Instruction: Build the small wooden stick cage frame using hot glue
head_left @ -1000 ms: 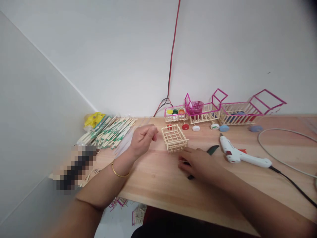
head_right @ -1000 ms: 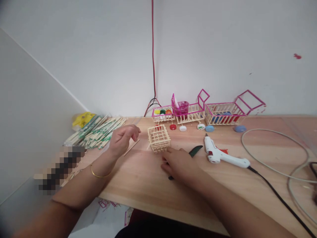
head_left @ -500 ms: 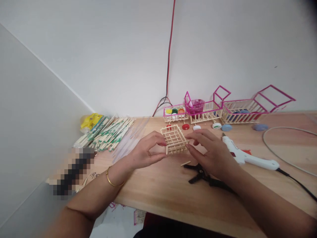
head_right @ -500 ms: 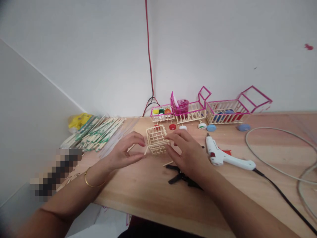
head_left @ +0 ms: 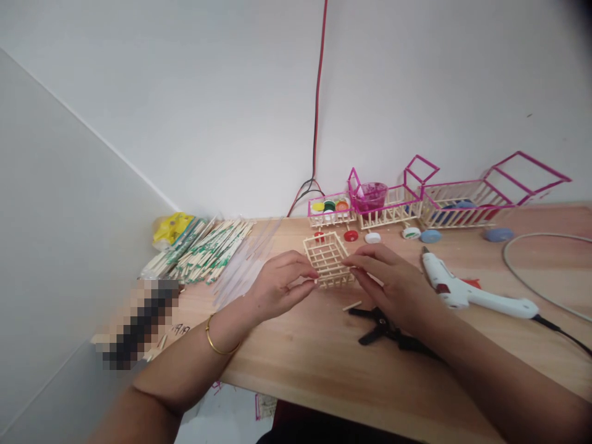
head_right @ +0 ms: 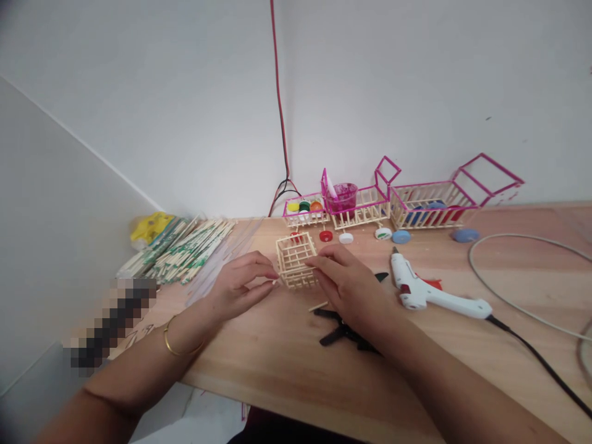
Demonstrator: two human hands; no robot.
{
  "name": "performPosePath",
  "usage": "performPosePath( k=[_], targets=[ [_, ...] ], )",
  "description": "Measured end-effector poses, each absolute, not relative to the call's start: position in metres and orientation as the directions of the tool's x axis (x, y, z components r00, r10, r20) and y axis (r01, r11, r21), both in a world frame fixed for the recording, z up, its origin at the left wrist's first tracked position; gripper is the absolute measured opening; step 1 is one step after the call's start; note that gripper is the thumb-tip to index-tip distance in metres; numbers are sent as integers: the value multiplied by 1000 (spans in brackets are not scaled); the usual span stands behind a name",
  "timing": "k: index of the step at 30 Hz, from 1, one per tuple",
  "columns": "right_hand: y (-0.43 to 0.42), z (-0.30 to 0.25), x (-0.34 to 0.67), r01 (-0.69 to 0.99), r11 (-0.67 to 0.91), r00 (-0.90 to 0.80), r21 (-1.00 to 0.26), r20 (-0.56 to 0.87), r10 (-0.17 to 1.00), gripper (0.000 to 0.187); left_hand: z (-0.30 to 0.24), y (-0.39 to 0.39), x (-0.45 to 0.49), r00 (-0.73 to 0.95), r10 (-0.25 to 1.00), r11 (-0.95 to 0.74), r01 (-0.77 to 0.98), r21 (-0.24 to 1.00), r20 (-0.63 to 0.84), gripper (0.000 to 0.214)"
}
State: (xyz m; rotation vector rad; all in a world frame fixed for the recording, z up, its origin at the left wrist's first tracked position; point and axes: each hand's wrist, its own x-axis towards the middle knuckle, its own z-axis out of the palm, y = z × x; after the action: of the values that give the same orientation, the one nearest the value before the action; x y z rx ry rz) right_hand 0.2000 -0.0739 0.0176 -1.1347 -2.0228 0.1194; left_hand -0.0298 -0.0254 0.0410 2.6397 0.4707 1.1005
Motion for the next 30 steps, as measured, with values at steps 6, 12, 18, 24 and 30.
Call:
performPosePath(
  k=[6,12,18,24,30],
  targets=[
    [-73,18,199,686,576,-277,-445,572,772,24,37,-25,-29,631,414,-906,216,364,656,10],
    [-74,19,199,686,577,-280,-442,572,771,26,38,-25,-29,615,462,-883,247,400,639,6],
    [-74,19,199,683,581,-279,-443,577,768,24,37,-24,-28,596,482,-872,251,421,642,5],
    [-73,20,199,684,579,-280,-444,573,770,26,37,-25,-28,580,501,-861,265,434,642,5],
    [-74,20,199,687,580,-277,-437,581,765,26,36,-25,-29,578,507,-858,270,436,640,5]
  ],
)
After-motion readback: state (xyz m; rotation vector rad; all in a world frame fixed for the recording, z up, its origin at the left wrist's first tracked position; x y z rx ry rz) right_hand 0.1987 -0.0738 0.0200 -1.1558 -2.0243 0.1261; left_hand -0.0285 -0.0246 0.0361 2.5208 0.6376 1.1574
